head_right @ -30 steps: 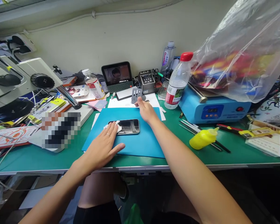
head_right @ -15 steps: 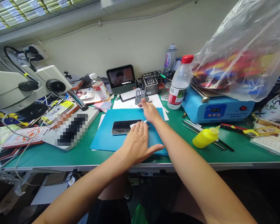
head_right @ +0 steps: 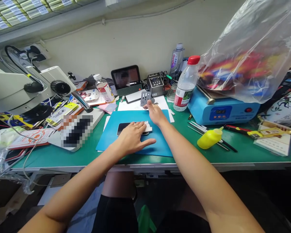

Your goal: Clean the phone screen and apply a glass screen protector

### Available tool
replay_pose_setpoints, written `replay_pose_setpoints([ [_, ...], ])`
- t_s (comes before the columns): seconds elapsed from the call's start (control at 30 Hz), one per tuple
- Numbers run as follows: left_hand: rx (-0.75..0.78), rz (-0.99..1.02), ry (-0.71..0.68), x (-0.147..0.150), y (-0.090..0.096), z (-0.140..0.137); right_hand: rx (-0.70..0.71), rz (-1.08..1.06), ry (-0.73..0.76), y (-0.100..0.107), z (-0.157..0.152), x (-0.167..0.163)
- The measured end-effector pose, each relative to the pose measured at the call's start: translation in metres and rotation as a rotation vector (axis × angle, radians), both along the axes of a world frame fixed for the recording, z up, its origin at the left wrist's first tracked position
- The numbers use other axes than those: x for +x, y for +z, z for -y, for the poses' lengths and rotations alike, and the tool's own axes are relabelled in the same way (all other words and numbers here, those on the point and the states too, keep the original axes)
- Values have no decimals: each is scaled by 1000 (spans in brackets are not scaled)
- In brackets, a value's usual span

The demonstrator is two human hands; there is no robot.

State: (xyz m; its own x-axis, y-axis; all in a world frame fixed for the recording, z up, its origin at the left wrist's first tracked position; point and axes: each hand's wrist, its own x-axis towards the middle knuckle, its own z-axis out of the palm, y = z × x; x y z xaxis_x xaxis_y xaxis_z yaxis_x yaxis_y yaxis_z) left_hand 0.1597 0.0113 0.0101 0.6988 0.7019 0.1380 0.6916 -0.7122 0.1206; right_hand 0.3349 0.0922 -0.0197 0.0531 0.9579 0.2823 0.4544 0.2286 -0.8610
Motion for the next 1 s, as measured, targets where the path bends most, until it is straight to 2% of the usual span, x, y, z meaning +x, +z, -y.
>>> replay_pose_setpoints([
  [0.23,-23,-52,-7,-4,7,6,4,-20,-1,0,3,0],
  [0.43,-12,-95,41,-1,8,-7,-1,3,14,3,5,-2],
  [0.6,-5,-161,76,-36,7,-17,2,23,23,7,8,-2],
  [0.8,-13,-199,121,-91,-1,0,-1,3,32,6,8,-3],
  [0.9,-42,-199,119,-96,-3,8,-9,-5,34,6,6,-4],
  [1.0,-74,-170,83,-83,-3,10,-14,-13,28,5,3,-5],
])
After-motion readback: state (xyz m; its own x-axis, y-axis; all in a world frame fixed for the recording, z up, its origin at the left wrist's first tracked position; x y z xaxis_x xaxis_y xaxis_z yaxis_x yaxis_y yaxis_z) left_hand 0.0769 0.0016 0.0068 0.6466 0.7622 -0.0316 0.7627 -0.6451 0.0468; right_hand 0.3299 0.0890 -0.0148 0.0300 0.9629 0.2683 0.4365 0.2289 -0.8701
